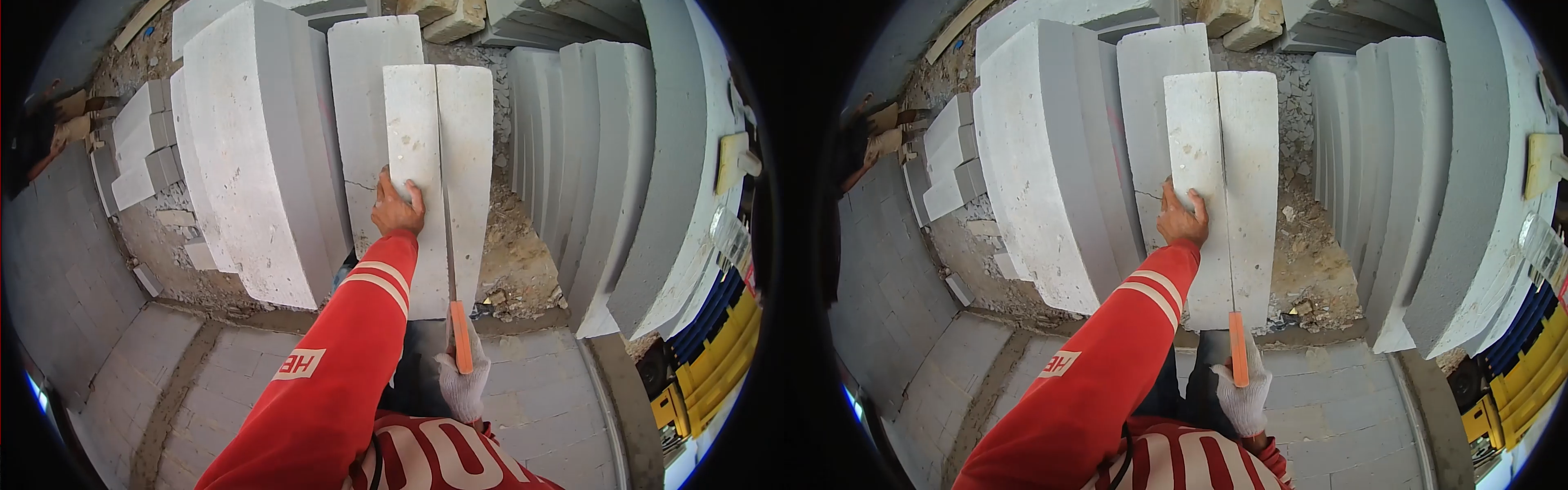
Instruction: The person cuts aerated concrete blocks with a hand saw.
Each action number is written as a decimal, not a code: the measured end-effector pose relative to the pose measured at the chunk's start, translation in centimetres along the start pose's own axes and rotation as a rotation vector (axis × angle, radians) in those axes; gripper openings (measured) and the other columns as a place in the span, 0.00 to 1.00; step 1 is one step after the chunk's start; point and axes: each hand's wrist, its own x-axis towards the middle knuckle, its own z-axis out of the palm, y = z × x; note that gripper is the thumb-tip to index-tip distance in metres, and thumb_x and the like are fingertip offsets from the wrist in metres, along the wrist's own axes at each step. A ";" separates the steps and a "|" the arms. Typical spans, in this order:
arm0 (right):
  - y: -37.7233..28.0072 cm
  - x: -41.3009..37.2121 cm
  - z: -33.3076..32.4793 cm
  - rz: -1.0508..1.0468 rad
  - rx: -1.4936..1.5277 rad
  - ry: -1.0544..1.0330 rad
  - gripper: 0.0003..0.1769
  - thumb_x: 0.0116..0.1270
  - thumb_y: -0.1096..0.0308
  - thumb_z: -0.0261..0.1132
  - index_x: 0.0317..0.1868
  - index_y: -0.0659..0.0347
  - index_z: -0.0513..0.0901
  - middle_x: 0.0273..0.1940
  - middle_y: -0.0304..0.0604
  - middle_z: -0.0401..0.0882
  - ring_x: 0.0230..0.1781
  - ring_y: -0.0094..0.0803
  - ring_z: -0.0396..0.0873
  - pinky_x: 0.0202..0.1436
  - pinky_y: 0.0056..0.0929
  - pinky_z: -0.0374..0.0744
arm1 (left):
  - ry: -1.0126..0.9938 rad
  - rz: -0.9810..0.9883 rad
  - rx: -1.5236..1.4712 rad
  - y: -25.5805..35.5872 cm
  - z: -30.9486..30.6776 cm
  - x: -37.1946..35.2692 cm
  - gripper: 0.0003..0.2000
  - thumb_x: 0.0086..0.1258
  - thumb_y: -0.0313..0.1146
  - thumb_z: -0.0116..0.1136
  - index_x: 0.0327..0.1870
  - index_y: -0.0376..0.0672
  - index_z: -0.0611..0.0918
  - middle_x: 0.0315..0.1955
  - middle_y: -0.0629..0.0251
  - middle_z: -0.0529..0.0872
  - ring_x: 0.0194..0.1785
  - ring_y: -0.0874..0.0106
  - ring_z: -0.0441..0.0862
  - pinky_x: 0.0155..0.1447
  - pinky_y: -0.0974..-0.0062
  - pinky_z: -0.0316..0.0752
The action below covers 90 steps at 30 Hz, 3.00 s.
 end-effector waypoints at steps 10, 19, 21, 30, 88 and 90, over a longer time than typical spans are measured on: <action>-2.8 8.4 1.8 -0.104 -0.021 -0.062 0.23 0.68 0.69 0.72 0.59 0.71 0.81 0.29 0.53 0.83 0.24 0.44 0.80 0.32 0.38 0.79 | -0.007 0.014 -0.088 -0.4 0.3 0.3 0.26 0.75 0.45 0.52 0.71 0.45 0.71 0.58 0.45 0.85 0.53 0.43 0.87 0.55 0.47 0.82; -3.8 16.0 4.6 -0.154 0.067 -0.030 0.23 0.67 0.66 0.75 0.58 0.68 0.81 0.28 0.49 0.79 0.25 0.37 0.77 0.33 0.35 0.78 | -0.016 0.003 -0.046 -0.7 0.3 -0.5 0.26 0.75 0.45 0.51 0.71 0.46 0.70 0.59 0.47 0.85 0.54 0.43 0.87 0.57 0.47 0.81; -4.4 16.1 5.2 -0.222 0.096 0.038 0.19 0.68 0.64 0.74 0.51 0.68 0.82 0.26 0.49 0.78 0.24 0.37 0.76 0.31 0.38 0.76 | -0.037 -0.036 -0.021 -0.3 0.1 0.2 0.26 0.76 0.46 0.50 0.71 0.47 0.70 0.58 0.48 0.85 0.54 0.43 0.87 0.57 0.48 0.81; -2.0 5.2 0.9 -0.067 0.079 -0.024 0.27 0.61 0.77 0.69 0.63 0.67 0.81 0.32 0.39 0.79 0.28 0.24 0.76 0.35 0.28 0.80 | 0.002 0.009 -0.035 -0.3 0.3 0.3 0.25 0.76 0.45 0.51 0.70 0.45 0.70 0.58 0.46 0.85 0.52 0.42 0.87 0.55 0.47 0.81; 13.0 3.9 9.5 -0.255 0.172 0.104 0.39 0.62 0.76 0.74 0.74 0.65 0.72 0.34 0.44 0.83 0.31 0.35 0.83 0.42 0.32 0.83 | 0.006 0.158 -0.054 -0.6 -0.2 0.0 0.39 0.70 0.51 0.57 0.78 0.43 0.60 0.51 0.40 0.85 0.47 0.41 0.87 0.54 0.45 0.80; 12.1 2.1 7.8 -0.241 0.136 0.074 0.36 0.64 0.73 0.73 0.72 0.67 0.74 0.35 0.47 0.84 0.32 0.34 0.84 0.43 0.33 0.84 | 0.013 0.146 -0.034 -0.7 0.0 -0.4 0.39 0.70 0.51 0.57 0.78 0.43 0.60 0.51 0.40 0.85 0.47 0.41 0.88 0.54 0.45 0.80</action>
